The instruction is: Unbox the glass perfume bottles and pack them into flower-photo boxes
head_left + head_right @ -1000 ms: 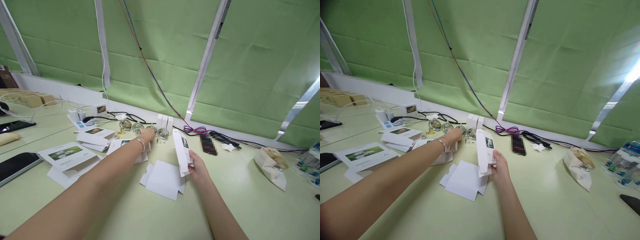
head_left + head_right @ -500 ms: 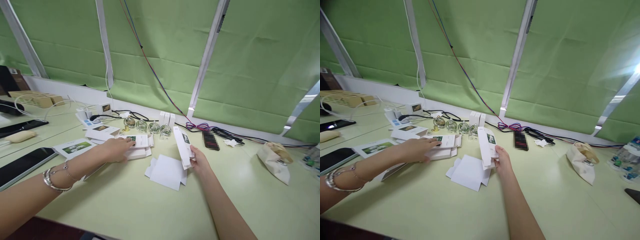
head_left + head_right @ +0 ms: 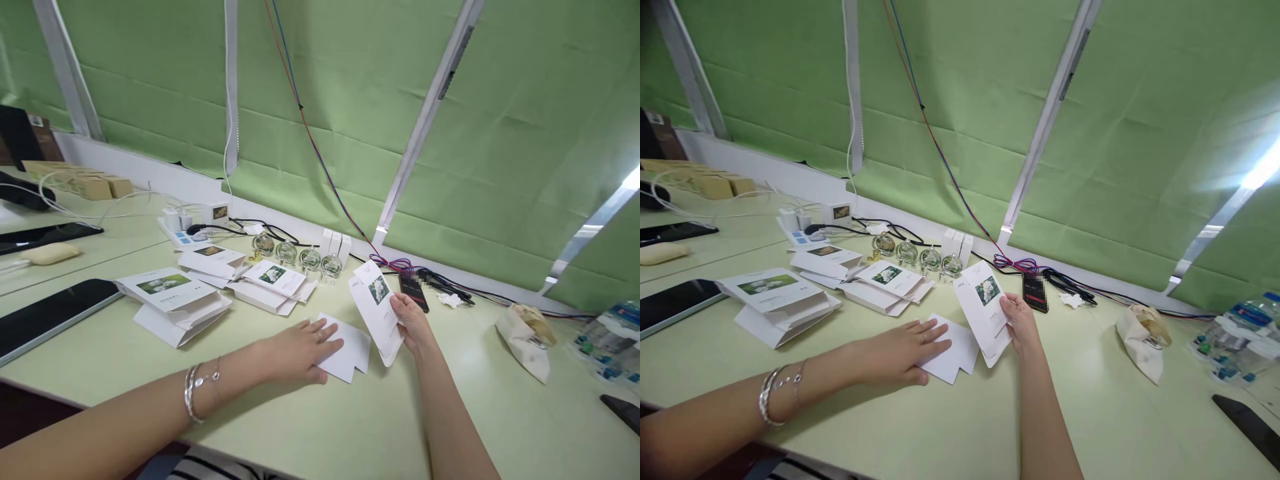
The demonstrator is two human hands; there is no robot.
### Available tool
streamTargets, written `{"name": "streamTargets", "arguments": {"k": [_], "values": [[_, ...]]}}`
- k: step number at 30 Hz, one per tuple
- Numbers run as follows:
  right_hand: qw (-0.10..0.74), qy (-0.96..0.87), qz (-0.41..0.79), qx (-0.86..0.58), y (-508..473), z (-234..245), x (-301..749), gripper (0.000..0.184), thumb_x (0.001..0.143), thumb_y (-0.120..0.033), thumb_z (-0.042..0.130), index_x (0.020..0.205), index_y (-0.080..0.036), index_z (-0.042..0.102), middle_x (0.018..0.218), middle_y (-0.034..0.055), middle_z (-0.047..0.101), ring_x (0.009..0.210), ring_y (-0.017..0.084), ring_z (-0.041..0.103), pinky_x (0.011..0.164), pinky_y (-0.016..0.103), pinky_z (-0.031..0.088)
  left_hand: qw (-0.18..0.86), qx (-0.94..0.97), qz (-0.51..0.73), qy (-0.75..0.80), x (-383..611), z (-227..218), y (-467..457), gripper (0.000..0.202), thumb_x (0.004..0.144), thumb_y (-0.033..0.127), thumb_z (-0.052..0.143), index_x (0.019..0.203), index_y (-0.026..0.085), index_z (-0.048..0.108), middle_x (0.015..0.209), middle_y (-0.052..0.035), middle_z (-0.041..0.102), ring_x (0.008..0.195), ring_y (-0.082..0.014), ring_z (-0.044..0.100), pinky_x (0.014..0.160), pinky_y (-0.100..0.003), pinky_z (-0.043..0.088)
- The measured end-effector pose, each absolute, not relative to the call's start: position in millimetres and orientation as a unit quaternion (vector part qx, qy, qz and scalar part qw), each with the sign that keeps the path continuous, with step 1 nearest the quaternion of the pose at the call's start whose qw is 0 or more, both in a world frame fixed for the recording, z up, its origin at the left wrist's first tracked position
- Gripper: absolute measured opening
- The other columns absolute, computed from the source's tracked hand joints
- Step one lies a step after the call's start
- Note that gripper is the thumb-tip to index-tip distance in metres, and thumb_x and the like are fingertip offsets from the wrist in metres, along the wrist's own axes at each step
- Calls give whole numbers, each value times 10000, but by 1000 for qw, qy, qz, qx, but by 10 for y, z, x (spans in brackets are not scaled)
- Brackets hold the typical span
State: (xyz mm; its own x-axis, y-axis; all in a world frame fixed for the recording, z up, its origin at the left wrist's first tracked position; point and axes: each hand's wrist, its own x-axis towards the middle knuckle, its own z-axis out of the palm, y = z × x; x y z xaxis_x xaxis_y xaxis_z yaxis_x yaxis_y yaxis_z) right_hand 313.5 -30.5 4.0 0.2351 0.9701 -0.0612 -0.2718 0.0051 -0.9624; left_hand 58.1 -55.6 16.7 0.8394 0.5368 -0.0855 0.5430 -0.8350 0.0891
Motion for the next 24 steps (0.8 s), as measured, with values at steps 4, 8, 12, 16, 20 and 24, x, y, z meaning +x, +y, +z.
{"name": "streamTargets", "arguments": {"k": [4, 8, 12, 16, 20, 24], "values": [[551, -420, 531, -488, -405, 87, 3001, 327, 549, -340, 799, 742, -186, 584, 603, -25, 668, 475, 120, 592, 441, 195, 431, 60, 942, 8, 329, 327, -16, -876, 503, 845, 251, 521, 1340, 246, 428, 1436, -120, 372, 1315, -324, 329, 1044, -485, 327], [456, -496, 563, -479, -489, 13, 2551, 308, 520, -324, 806, 701, -151, 628, 598, -16, 643, 484, 116, 570, 458, 199, 412, 50, 933, 82, 347, -254, -123, -1134, 439, 846, 241, 514, 1278, 318, 495, 1381, -38, 469, 1266, -248, 432, 1061, -404, 344], [372, -609, 477, -513, -526, -97, 1988, 181, 595, -265, 721, 711, -169, 619, 565, -71, 530, 496, 93, 510, 484, 196, 367, -2, 886, 147, 439, -817, -343, -1193, 368, 844, 284, 503, 1208, 284, 559, 1287, -41, 573, 1180, -239, 530, 1014, -341, 416], [373, -626, 422, -539, -472, -153, 1612, 165, 595, -216, 696, 697, -182, 570, 608, -70, 485, 540, 94, 472, 512, 203, 353, -39, 824, 217, 523, -1033, -508, -1242, 409, 862, 354, 435, 1250, 240, 489, 1351, -59, 508, 1157, -242, 550, 932, -310, 494], [378, -637, 391, -547, -415, -134, 1392, 178, 609, -233, 691, 708, -197, 548, 662, -51, 510, 609, 116, 497, 550, 212, 375, -111, 801, 289, 512, -873, -420, -1380, 505, 893, 294, 330, 1396, 252, 304, 1478, -34, 317, 1300, -248, 384, 1025, -383, 407], [382, -664, 339, -546, -413, -72, 1218, 179, 648, -267, 678, 719, -208, 525, 752, -15, 571, 726, 158, 542, 632, 245, 413, -166, 846, 246, 442, -672, -337, -1402, 544, 831, 284, 449, 1367, 338, 379, 1474, 6, 318, 1347, -286, 286, 1084, -484, 273]]}}
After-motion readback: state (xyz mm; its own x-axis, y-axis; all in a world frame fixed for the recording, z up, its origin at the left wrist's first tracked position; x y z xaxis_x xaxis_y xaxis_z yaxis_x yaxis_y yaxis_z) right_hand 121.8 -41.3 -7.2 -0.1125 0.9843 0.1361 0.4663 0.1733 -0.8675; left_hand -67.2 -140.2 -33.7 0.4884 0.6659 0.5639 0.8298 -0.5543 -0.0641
